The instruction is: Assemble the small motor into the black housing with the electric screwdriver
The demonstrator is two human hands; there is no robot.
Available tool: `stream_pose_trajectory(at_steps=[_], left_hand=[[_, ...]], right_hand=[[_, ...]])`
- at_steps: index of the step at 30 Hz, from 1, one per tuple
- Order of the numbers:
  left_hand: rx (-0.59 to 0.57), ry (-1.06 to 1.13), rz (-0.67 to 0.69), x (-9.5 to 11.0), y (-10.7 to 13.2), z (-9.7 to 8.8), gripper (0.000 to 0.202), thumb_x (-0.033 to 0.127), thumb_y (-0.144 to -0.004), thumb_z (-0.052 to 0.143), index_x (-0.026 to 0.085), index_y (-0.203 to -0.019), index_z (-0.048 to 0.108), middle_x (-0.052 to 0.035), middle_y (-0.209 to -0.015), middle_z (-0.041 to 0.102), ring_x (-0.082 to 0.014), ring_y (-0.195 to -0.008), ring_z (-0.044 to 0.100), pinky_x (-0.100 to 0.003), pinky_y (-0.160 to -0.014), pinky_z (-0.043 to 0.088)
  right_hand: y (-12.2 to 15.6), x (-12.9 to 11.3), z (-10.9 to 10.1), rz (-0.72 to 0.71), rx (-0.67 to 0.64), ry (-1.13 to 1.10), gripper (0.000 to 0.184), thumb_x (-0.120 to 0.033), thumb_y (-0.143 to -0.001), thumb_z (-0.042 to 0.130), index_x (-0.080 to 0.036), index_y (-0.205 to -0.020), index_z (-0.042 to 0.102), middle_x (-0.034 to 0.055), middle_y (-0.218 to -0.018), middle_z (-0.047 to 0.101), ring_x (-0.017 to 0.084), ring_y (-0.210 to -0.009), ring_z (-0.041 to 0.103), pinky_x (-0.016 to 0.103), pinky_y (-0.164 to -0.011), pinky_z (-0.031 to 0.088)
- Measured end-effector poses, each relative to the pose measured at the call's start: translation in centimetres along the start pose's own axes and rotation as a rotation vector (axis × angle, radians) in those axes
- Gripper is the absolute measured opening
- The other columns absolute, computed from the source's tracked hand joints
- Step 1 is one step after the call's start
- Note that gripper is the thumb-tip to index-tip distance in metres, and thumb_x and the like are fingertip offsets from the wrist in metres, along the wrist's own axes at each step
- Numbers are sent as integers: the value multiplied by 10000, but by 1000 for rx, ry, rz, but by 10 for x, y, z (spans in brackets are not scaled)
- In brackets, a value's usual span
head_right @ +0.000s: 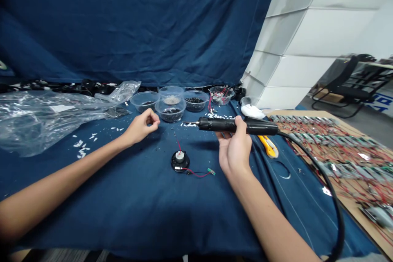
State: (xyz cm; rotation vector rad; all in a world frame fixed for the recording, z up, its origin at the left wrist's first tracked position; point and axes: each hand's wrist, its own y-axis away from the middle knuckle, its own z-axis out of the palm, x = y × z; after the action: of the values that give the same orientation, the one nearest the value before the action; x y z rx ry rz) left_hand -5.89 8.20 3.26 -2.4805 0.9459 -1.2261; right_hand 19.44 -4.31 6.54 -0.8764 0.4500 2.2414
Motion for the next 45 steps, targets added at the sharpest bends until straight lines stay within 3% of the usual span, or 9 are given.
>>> stream_pose_trajectory(at_steps=[3, 6, 11, 17, 22, 27, 31, 38, 45], left_hand=[[104, -86, 34, 5, -42, -9, 77, 228, -820, 552, 181, -836, 493, -12, -840, 621, -113, -722, 556, -228, -671, 432], [151, -284, -47, -1, -106, -12, 71, 211, -833, 548, 168, -888, 536, -26, -875, 653, -126, -773, 592, -225, -693, 440], [-17, -397, -168, -40, -198, -5, 57, 153, -806, 640, 123, -767, 612, -40, -779, 661, -159, -765, 626, -281, -745, 480], [-252, -455, -267, -85, -232, 1, 210, 300, -880, 642, 119, -774, 640, -15, -777, 665, -146, -776, 648, -325, -780, 524], [-252, -421, -252, -94, -235, 1, 125, 208, -788, 699, 129, -698, 664, -18, -690, 681, -151, -710, 645, -304, -757, 503], [-79, -355, -191, -76, -227, 0, 98, 83, -659, 674, 150, -597, 640, -53, -665, 687, -176, -668, 622, -262, -687, 457], [114, -278, -114, -46, -200, -9, 58, 157, -738, 620, 155, -795, 628, -55, -817, 704, -157, -731, 615, -239, -690, 451], [212, 0, 65, 20, -93, -16, 139, 274, -804, 641, 149, -818, 581, -27, -813, 663, -126, -727, 597, -235, -683, 455], [102, 260, -48, 72, 5, -4, 208, 315, -837, 640, 175, -988, 662, -34, -865, 665, -139, -756, 611, -260, -703, 496]], right_hand=[[1, 0, 1, -3, 3, 1, 192, -285, -775, 657, -176, -874, 532, -5, -811, 576, 149, -791, 607, 338, -725, 578], [2, 0, 1, -2, 28, 9, 223, -290, -755, 683, -177, -873, 531, -4, -851, 582, 149, -824, 607, 327, -727, 571], [0, 0, 2, 9, 78, 2, 263, -293, -726, 726, -173, -874, 544, -14, -854, 579, 126, -800, 593, 284, -705, 562], [-4, -2, 2, 35, 102, 9, 296, -301, -715, 754, -172, -894, 556, -16, -859, 590, 123, -800, 597, 290, -729, 562], [-6, -3, 3, 27, 98, 12, 262, -292, -736, 728, -175, -880, 544, -23, -838, 592, 118, -783, 602, 301, -749, 565], [-5, -3, 2, 24, 82, 15, 237, -275, -743, 716, -180, -868, 537, -30, -811, 588, 121, -765, 606, 292, -719, 570], [-3, -5, 2, 32, 69, 13, 232, -286, -760, 701, -179, -875, 531, -23, -833, 596, 122, -779, 610, 285, -722, 565], [5, -9, 1, 22, -11, -26, 200, -292, -784, 669, -181, -878, 531, -7, -857, 603, 137, -829, 607, 312, -768, 569], [20, -7, 3, 43, -90, -15, 84, -258, -831, 609, -204, -827, 544, 5, -800, 592, 147, -789, 621, 315, -761, 585]])
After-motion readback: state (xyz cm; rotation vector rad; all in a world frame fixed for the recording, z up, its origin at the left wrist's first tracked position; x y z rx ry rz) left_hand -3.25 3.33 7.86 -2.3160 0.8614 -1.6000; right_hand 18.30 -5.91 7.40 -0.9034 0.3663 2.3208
